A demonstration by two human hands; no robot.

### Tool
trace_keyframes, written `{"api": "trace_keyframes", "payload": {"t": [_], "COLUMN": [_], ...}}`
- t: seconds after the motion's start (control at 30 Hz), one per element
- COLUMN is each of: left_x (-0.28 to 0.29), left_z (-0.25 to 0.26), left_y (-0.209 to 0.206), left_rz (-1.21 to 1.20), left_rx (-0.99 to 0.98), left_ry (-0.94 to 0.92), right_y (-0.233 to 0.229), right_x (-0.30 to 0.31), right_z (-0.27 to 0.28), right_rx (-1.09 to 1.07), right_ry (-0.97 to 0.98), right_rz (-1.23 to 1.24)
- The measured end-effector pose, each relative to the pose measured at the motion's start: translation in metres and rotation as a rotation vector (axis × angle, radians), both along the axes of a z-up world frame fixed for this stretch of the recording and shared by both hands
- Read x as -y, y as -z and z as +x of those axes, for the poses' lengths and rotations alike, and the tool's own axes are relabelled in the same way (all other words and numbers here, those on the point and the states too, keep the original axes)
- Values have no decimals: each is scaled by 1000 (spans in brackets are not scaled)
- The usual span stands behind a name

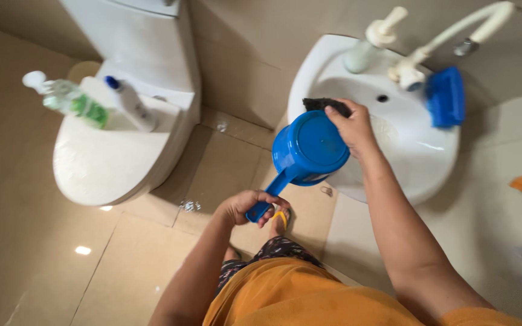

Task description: The person scrubs the inside and outside of a blue plastic bucket using a dark sponge under running water at a bathroom sink. They rinse the bucket, then move to the floor to scrub the exterior and handle, repeatedly rinsing and wiping the bucket with the sponge.

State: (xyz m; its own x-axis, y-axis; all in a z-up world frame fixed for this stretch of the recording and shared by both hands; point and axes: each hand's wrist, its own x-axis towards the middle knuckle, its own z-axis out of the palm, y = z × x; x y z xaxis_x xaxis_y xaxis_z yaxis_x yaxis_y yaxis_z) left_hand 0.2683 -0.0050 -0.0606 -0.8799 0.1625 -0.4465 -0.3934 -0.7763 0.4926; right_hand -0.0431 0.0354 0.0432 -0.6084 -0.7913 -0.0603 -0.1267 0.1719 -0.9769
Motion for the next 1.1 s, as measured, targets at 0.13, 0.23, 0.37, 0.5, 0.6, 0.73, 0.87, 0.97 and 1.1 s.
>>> {"api": "trace_keyframes", "payload": {"t": [0.13, 0.23, 0.37, 0.5, 0.6, 0.73, 0.87, 0.97, 1.1], "left_x": [7, 9, 2, -2, -4, -3, -2, 0, 0], "left_z": [-55, -80, -95, -100, -101, -100, -98, -98, -95], "left_y": [-11, -36, -60, -54, -46, -49, -59, -67, -67], "left_rz": [-692, -885, -1018, -1317, -1461, -1542, -1598, -1608, -1635], "left_rx": [70, 194, 312, 273, 257, 298, 344, 327, 357], "left_ry": [-140, -249, -293, -290, -256, -156, -126, -129, -94], "right_y": [-6, -18, -40, -53, -57, -60, -58, -58, -55], "right_x": [-12, -18, -19, -19, -13, -4, -4, -1, -7], "right_z": [2, 1, -3, -6, -5, -1, -1, -5, -3], "right_rx": [-299, -600, -875, -1002, -1068, -1142, -1198, -1214, -1200], "right_ry": [-28, -88, -146, -283, -377, -576, -493, -502, -510], "right_rz": [-14, -122, -184, -192, -176, -186, -122, -147, -155]}}
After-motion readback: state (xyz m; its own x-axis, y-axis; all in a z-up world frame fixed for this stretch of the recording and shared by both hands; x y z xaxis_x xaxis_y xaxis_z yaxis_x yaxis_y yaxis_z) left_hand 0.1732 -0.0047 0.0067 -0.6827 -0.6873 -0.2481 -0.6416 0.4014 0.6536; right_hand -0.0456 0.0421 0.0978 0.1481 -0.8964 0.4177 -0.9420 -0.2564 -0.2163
